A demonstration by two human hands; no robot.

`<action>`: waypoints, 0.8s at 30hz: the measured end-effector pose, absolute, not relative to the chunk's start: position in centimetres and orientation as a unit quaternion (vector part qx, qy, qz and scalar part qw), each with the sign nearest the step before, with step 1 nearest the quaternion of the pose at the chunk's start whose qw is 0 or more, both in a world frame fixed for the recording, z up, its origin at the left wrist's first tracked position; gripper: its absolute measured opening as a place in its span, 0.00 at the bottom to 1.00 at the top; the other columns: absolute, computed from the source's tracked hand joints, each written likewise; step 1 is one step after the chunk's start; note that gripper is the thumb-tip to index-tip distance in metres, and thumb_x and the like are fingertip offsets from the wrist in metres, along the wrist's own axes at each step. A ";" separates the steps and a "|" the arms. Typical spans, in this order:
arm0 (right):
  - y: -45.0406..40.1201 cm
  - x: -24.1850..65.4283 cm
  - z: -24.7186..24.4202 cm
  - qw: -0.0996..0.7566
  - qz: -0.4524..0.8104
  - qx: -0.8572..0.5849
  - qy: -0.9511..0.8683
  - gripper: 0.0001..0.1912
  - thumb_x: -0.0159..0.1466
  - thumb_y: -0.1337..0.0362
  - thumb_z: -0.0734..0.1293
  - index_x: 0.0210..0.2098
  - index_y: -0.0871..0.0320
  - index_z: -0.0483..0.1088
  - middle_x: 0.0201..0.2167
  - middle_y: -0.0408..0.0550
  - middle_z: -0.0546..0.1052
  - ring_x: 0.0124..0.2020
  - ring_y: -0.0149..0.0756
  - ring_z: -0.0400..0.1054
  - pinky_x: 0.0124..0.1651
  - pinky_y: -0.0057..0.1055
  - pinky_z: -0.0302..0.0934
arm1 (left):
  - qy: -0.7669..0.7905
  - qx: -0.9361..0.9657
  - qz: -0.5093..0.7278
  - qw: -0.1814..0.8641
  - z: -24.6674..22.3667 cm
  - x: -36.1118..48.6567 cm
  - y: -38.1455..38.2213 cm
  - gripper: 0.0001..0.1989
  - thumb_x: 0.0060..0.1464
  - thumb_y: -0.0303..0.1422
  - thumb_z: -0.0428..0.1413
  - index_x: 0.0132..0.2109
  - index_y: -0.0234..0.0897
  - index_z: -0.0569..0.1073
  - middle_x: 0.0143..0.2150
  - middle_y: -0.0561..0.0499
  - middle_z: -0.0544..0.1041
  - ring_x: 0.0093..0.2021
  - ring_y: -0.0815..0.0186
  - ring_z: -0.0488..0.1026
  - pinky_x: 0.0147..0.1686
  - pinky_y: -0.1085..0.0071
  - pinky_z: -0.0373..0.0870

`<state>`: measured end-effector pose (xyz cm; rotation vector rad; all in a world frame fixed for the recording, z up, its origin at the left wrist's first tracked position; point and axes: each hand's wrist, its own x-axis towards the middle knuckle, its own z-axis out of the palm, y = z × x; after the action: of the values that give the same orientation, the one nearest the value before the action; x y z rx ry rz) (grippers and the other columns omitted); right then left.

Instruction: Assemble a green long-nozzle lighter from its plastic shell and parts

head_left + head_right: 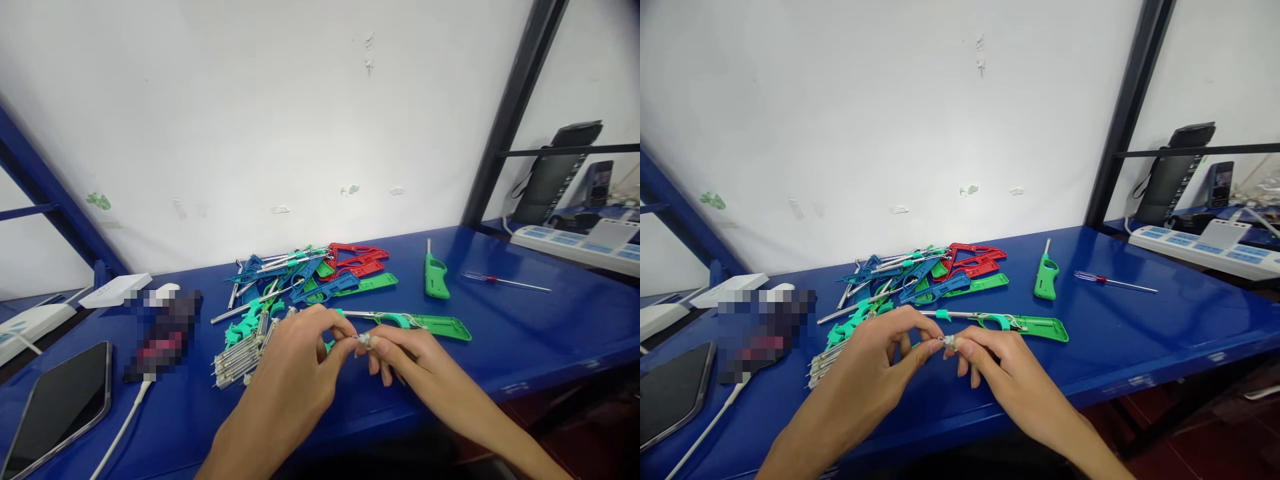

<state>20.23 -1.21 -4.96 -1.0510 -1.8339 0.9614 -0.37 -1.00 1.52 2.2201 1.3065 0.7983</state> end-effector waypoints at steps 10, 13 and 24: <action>-1.4 20.3 -4.8 0.382 0.379 -0.434 -0.723 0.17 0.75 0.48 0.63 0.42 0.52 0.77 0.31 0.38 0.75 0.29 0.29 0.67 0.36 0.27 0.59 | 0.481 0.812 0.277 0.181 2.0 -0.5 -1.3 0.08 0.64 0.33 0.58 0.34 0.43 0.79 0.30 0.56 0.77 0.27 0.68 0.65 0.32 0.69 0.59; -1.4 20.3 -4.8 0.383 0.375 -0.435 -0.724 0.18 0.75 0.48 0.62 0.41 0.52 0.77 0.31 0.38 0.75 0.29 0.28 0.67 0.36 0.27 0.59 | 0.482 0.812 0.271 0.186 1.7 -0.8 -1.1 0.07 0.64 0.34 0.59 0.36 0.44 0.79 0.31 0.56 0.77 0.27 0.68 0.66 0.31 0.69 0.60; -1.4 20.1 -5.0 0.385 0.369 -0.437 -0.724 0.18 0.75 0.49 0.62 0.38 0.52 0.76 0.31 0.38 0.75 0.29 0.28 0.68 0.37 0.27 0.60 | 0.471 0.822 0.270 0.171 1.5 -1.0 -1.2 0.06 0.63 0.32 0.59 0.46 0.47 0.79 0.40 0.57 0.81 0.29 0.68 0.71 0.36 0.67 0.65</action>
<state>20.12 -1.36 -4.96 -1.1138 -1.8439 0.9409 -1.02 -1.19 1.51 2.3346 1.3386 0.7668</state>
